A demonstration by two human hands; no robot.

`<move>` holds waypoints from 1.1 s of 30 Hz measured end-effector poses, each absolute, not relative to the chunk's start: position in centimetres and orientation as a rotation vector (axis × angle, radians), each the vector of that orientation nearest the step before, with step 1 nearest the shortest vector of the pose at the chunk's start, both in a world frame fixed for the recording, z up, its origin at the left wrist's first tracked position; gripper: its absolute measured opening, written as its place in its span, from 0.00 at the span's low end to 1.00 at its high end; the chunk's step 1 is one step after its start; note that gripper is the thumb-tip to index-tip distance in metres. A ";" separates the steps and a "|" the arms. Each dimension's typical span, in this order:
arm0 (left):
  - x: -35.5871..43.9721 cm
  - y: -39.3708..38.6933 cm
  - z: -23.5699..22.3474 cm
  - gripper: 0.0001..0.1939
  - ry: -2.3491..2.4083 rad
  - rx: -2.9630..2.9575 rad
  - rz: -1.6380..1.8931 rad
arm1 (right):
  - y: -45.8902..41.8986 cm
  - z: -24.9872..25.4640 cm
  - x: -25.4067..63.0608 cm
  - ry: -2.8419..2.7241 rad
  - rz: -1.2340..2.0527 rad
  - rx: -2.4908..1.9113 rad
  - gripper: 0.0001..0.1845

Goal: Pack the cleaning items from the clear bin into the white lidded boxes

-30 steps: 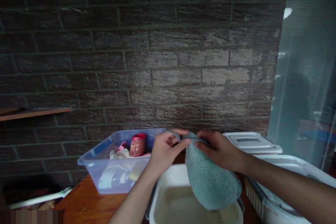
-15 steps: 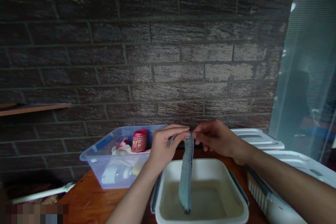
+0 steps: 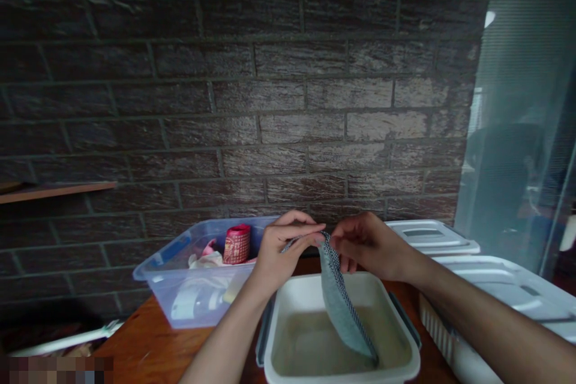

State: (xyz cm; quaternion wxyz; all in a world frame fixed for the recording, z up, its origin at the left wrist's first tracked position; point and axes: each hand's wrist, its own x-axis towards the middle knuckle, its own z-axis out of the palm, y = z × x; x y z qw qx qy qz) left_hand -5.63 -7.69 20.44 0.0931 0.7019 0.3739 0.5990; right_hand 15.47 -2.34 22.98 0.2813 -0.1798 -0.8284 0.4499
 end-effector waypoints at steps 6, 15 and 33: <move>-7.5 -6.4 20.2 0.08 1.060 1.916 1.696 | -3.2 23.7 17.0 -1.677 1.158 -0.515 0.13; -8.8 -6.3 20.8 0.09 1.447 2.198 1.538 | -4.0 25.2 16.6 -1.572 0.939 -0.445 0.15; -5.3 -8.3 19.6 0.20 1.443 2.370 0.788 | -2.5 24.0 17.4 -1.775 0.017 -0.624 0.06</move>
